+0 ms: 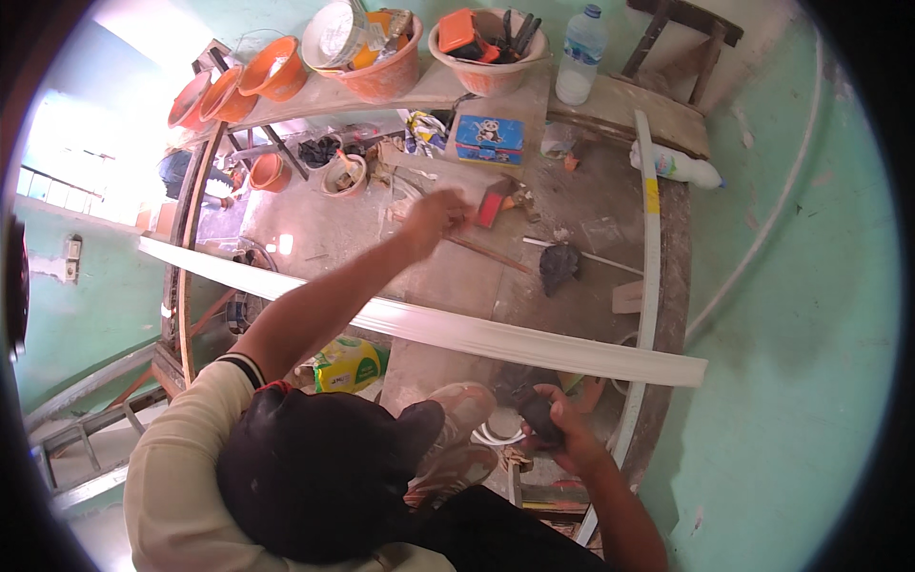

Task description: The person measures a wall section with a tape measure, then retrieves a long white molding strip. They place the strip on a workbench, measure it, and mark it with a pencil before cutting it with a hand saw.

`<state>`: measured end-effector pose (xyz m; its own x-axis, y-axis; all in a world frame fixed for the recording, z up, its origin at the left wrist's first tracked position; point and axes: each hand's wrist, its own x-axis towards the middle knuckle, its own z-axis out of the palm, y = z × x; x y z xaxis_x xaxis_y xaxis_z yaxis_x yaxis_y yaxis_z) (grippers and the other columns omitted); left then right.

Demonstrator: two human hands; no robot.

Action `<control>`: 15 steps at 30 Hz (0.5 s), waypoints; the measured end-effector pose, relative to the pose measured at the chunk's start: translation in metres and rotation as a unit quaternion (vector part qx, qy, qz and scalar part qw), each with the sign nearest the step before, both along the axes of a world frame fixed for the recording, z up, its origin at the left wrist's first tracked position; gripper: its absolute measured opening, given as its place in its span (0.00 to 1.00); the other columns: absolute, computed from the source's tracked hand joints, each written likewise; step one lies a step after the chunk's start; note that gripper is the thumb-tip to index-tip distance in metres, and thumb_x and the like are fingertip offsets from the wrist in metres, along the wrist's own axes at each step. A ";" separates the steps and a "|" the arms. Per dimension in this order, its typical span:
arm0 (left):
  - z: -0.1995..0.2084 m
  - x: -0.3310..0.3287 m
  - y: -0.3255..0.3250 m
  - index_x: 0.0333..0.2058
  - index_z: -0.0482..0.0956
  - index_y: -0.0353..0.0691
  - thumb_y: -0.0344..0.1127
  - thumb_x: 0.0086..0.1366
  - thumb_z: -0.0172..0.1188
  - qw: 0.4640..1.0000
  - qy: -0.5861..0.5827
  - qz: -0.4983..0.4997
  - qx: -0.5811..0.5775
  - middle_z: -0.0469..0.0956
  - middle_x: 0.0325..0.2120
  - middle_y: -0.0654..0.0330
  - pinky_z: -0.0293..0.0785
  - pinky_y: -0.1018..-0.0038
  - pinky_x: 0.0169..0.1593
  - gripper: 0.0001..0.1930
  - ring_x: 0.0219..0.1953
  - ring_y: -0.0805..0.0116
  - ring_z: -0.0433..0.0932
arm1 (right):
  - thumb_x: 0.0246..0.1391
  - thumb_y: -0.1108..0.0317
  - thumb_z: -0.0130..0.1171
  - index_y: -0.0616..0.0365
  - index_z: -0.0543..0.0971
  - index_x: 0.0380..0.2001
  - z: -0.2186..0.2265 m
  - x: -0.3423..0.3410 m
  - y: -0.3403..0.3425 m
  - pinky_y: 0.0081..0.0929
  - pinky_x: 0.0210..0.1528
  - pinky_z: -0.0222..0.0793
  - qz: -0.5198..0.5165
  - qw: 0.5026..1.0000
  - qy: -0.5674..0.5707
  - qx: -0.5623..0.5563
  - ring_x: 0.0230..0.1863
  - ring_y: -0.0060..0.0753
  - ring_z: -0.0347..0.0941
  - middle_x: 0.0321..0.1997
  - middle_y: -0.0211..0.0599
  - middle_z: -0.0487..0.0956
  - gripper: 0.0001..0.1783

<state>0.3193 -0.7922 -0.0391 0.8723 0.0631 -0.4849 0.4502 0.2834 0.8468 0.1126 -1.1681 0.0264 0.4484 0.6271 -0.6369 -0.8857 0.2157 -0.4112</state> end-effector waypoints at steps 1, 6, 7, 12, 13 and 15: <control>0.006 -0.031 -0.013 0.45 0.76 0.36 0.36 0.67 0.58 0.996 -0.038 -0.083 -0.011 0.79 0.34 0.58 0.78 0.71 0.42 0.12 0.37 0.67 0.80 | 0.55 0.47 0.67 0.51 0.68 0.60 0.000 -0.004 0.005 0.33 0.51 0.71 0.009 1.000 -0.017 -0.018 0.50 0.35 0.71 0.53 0.35 0.72 0.35; 0.065 -0.164 -0.044 0.52 0.74 0.31 0.59 0.71 0.54 0.891 0.200 -0.404 -0.045 0.78 0.38 0.51 0.84 0.65 0.43 0.31 0.38 0.61 0.83 | 0.51 0.54 0.71 0.56 0.65 0.62 0.030 0.009 0.056 0.37 0.62 0.65 0.193 0.821 -0.443 -0.305 0.57 0.40 0.67 0.53 0.39 0.70 0.40; 0.074 -0.176 -0.044 0.51 0.74 0.31 0.59 0.71 0.54 0.884 0.221 -0.403 -0.085 0.78 0.39 0.51 0.84 0.66 0.43 0.31 0.39 0.61 0.83 | 0.51 0.56 0.72 0.56 0.65 0.62 0.032 0.011 0.063 0.38 0.63 0.63 0.215 0.778 -0.485 -0.338 0.59 0.40 0.66 0.54 0.39 0.70 0.40; 0.061 -0.195 -0.043 0.54 0.74 0.32 0.48 0.69 0.62 0.914 0.186 -0.334 -0.138 0.78 0.45 0.54 0.83 0.68 0.49 0.25 0.43 0.64 0.82 | 0.50 0.64 0.72 0.57 0.67 0.61 0.038 0.009 0.077 0.35 0.63 0.65 0.121 0.827 -0.466 -0.289 0.60 0.35 0.66 0.58 0.39 0.69 0.37; 0.061 -0.196 -0.042 0.55 0.74 0.32 0.45 0.69 0.63 0.916 0.184 -0.320 -0.159 0.78 0.46 0.54 0.83 0.69 0.50 0.24 0.45 0.65 0.82 | 0.51 0.65 0.71 0.57 0.67 0.61 0.043 0.008 0.081 0.33 0.62 0.66 0.084 0.889 -0.387 -0.231 0.60 0.34 0.66 0.58 0.39 0.69 0.36; 0.060 -0.196 -0.047 0.57 0.73 0.32 0.41 0.68 0.64 0.918 0.147 -0.319 -0.185 0.78 0.48 0.55 0.82 0.69 0.52 0.24 0.46 0.66 0.82 | 0.53 0.66 0.69 0.57 0.67 0.62 0.042 0.007 0.080 0.31 0.61 0.68 0.042 0.951 -0.270 -0.146 0.59 0.32 0.67 0.59 0.38 0.69 0.35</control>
<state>0.1228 -0.8391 0.0212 0.5024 -0.6322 -0.5898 0.8178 0.1260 0.5615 0.1198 -1.0876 0.0685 0.7157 0.5071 -0.4803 -0.5375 -0.0391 -0.8423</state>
